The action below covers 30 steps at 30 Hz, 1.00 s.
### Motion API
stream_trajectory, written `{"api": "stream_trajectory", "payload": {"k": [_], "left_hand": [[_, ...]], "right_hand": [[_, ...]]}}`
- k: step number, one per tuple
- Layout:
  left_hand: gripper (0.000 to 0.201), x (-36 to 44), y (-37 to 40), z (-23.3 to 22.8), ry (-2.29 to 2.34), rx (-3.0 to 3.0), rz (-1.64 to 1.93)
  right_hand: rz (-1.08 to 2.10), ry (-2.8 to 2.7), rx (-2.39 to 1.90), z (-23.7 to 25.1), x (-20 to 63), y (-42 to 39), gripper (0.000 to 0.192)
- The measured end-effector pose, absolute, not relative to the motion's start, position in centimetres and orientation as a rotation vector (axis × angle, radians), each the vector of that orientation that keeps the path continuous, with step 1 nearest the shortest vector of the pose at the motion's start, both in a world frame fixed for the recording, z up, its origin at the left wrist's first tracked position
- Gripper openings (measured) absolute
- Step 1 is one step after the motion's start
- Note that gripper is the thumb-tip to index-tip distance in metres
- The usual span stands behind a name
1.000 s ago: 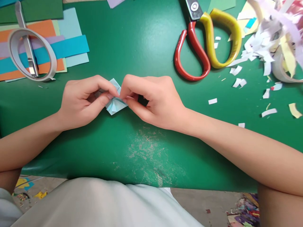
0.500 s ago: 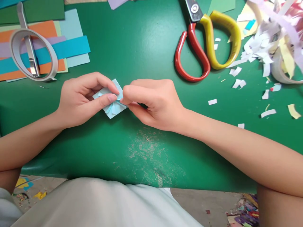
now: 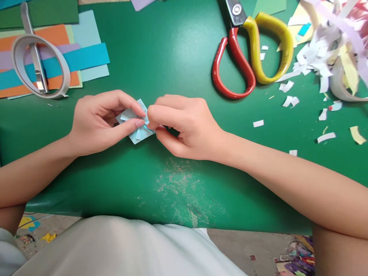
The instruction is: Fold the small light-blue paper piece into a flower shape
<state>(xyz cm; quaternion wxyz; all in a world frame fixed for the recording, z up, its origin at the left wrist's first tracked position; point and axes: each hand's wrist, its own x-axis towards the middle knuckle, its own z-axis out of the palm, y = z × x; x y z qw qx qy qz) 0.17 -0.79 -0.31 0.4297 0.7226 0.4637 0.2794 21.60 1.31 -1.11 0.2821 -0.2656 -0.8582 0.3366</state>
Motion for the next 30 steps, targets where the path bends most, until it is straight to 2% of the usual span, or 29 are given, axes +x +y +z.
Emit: {"api": "stream_trajectory", "payload": {"k": [5, 8, 15, 21, 30], "left_hand": [[0.011, 0.27, -0.93, -0.5, 1.178, 1.781, 0.732], [0.013, 0.38, -0.91, -0.44, 1.187, 1.757, 0.757], [0.016, 0.38, -0.67, -0.44, 1.152, 1.725, 0.801], [0.02, 0.36, -0.56, -0.5, 1.169, 1.725, 0.791], [0.02, 0.46, -0.67, -0.36, 1.185, 1.722, 0.79]], "right_hand": [[0.883, -2.288, -0.709, -0.95, 21.67, 0.94, 0.002], [0.804, -2.297, -0.736, -0.98, 21.58, 0.82, 0.013], [0.831, -2.24, -0.895, -1.2, 21.48, 0.61, 0.005], [0.917, -2.208, -0.91, -1.42, 21.72, 0.89, 0.015], [0.878, -2.247, -0.882, -1.31, 21.66, 0.84, 0.01]]}}
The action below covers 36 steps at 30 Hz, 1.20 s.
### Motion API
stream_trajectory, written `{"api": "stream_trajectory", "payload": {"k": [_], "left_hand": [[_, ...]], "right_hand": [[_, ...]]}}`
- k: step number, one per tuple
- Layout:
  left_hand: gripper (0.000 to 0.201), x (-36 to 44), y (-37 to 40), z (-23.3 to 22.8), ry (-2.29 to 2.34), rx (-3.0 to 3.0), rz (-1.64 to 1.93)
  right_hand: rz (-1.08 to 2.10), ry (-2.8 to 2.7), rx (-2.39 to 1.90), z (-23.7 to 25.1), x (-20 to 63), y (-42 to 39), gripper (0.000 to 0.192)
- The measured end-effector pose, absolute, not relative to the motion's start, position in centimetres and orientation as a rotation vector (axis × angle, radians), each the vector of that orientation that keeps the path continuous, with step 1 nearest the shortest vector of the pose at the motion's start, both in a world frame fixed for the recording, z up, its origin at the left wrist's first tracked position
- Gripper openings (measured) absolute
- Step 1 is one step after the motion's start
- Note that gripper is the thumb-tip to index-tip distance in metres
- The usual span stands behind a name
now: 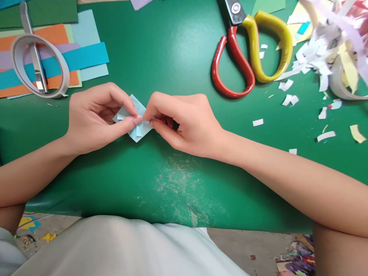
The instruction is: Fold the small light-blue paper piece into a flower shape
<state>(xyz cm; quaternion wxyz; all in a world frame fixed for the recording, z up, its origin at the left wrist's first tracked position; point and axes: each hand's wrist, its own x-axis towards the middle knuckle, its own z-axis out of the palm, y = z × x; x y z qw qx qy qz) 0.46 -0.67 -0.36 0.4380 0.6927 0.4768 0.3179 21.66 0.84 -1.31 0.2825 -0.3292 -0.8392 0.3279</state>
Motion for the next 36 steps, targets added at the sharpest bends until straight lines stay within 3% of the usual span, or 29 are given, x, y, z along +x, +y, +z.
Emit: {"api": "stream_trajectory", "payload": {"k": [16, 24, 27, 31, 36], "left_hand": [[0.014, 0.47, -0.66, -0.31, 1.155, 1.696, 0.775], [0.012, 0.63, -0.97, -0.34, 1.189, 1.752, 0.81], [0.01, 0.66, -1.16, -0.43, 1.212, 1.801, 0.816], [0.009, 0.7, -1.36, -0.48, 1.235, 1.851, 0.812], [0.008, 0.69, -1.38, -0.41, 1.227, 1.904, 0.83]], "right_hand": [[0.836, -2.344, -0.753, -1.24, 21.61, 0.98, 0.024], [0.823, -2.283, -0.784, -1.01, 21.62, 0.5, 0.004], [0.857, -2.245, -0.825, -0.89, 21.4, 0.36, 0.017], [0.767, -2.311, -0.933, -0.87, 21.06, 0.36, 0.016], [0.769, -2.382, -0.892, -1.13, 21.11, 0.71, 0.027]]}}
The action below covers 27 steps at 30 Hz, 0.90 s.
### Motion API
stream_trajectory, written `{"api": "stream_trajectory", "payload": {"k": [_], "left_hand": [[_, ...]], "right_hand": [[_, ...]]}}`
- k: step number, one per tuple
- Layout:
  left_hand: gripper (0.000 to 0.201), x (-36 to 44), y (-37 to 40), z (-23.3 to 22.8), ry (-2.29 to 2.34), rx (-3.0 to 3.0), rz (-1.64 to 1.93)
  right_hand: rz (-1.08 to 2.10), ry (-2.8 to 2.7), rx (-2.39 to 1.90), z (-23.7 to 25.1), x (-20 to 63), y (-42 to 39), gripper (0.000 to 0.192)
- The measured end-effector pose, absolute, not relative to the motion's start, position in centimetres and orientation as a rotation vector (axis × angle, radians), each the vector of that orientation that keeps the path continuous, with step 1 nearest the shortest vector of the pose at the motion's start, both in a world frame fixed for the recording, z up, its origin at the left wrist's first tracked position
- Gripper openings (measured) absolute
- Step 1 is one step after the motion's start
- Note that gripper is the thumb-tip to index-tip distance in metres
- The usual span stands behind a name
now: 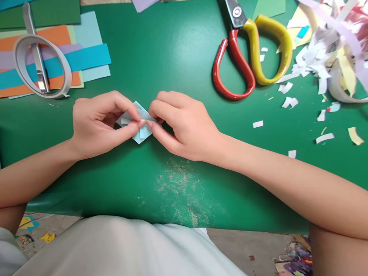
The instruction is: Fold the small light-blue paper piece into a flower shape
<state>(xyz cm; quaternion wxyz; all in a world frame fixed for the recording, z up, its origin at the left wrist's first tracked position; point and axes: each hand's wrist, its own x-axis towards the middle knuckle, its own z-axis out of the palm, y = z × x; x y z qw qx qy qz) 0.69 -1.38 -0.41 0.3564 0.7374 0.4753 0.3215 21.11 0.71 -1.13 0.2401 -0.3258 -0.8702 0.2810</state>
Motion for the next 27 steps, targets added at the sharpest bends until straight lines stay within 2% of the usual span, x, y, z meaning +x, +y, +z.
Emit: {"api": "stream_trajectory", "payload": {"k": [10, 27], "left_hand": [[0.004, 0.58, -1.3, -0.29, 1.222, 1.934, 0.786], [0.003, 0.68, -0.99, -0.47, 1.17, 1.748, 0.842]], "right_hand": [[0.823, -2.353, -0.848, -1.16, 21.43, 0.68, 0.035], [0.669, -2.374, -0.827, -1.27, 21.22, 1.04, 0.019]]}}
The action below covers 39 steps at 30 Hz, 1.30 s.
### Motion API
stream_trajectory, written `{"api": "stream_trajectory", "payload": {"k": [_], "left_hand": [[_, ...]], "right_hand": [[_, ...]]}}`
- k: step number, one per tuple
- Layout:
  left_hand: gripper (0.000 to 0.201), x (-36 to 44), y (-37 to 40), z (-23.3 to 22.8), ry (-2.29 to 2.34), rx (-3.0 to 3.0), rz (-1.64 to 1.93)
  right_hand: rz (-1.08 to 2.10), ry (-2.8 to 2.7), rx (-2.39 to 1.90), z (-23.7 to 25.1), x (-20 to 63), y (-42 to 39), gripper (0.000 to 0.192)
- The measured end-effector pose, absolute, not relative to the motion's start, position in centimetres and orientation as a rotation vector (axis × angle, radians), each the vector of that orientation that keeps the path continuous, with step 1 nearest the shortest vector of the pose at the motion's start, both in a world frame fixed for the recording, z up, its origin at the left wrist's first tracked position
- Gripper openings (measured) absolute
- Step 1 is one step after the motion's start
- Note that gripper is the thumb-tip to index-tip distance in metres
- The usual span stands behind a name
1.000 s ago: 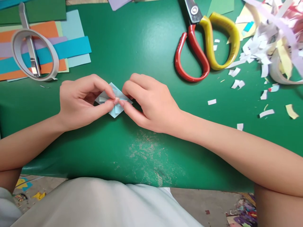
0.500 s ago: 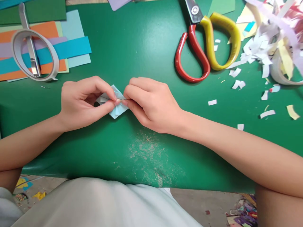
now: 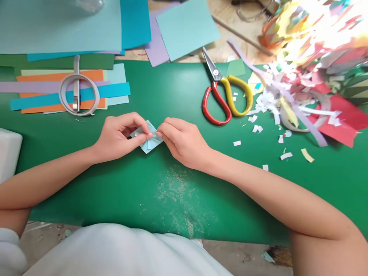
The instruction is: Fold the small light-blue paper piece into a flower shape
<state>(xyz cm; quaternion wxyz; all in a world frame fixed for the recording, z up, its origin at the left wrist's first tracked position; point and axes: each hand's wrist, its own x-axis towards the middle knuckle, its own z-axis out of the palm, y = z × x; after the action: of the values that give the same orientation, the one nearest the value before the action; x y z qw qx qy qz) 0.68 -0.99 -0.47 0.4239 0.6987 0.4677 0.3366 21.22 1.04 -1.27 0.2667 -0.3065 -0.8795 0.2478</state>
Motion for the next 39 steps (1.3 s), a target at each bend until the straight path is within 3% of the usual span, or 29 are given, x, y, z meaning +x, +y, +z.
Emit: {"api": "stream_trajectory", "payload": {"k": [9, 17, 24, 30, 39], "left_hand": [[0.01, 0.5, -0.8, -0.5, 1.129, 1.648, 0.798], [0.013, 0.8, -1.2, -0.7, 1.187, 1.59, 0.856], [0.014, 1.3, -3.2, -0.7, 1.381, 1.459, 0.997], [0.018, 1.1, -5.2, -0.4, 1.319, 1.331, 1.023], [0.016, 0.8, -5.4, -0.9, 1.253, 1.349, 0.965]], "right_hand": [[0.686, -2.361, -0.85, -1.3, 20.9, 1.0, 0.023], [0.973, -2.209, -0.918, -0.9, 20.8, 1.4, 0.035], [0.861, -2.262, -1.062, -1.2, 19.8, 0.4, 0.034], [0.979, -2.145, -1.189, -1.0, 19.4, -1.0, 0.03], [0.941, -2.077, -1.206, -1.0, 19.0, -1.8, 0.043]]}}
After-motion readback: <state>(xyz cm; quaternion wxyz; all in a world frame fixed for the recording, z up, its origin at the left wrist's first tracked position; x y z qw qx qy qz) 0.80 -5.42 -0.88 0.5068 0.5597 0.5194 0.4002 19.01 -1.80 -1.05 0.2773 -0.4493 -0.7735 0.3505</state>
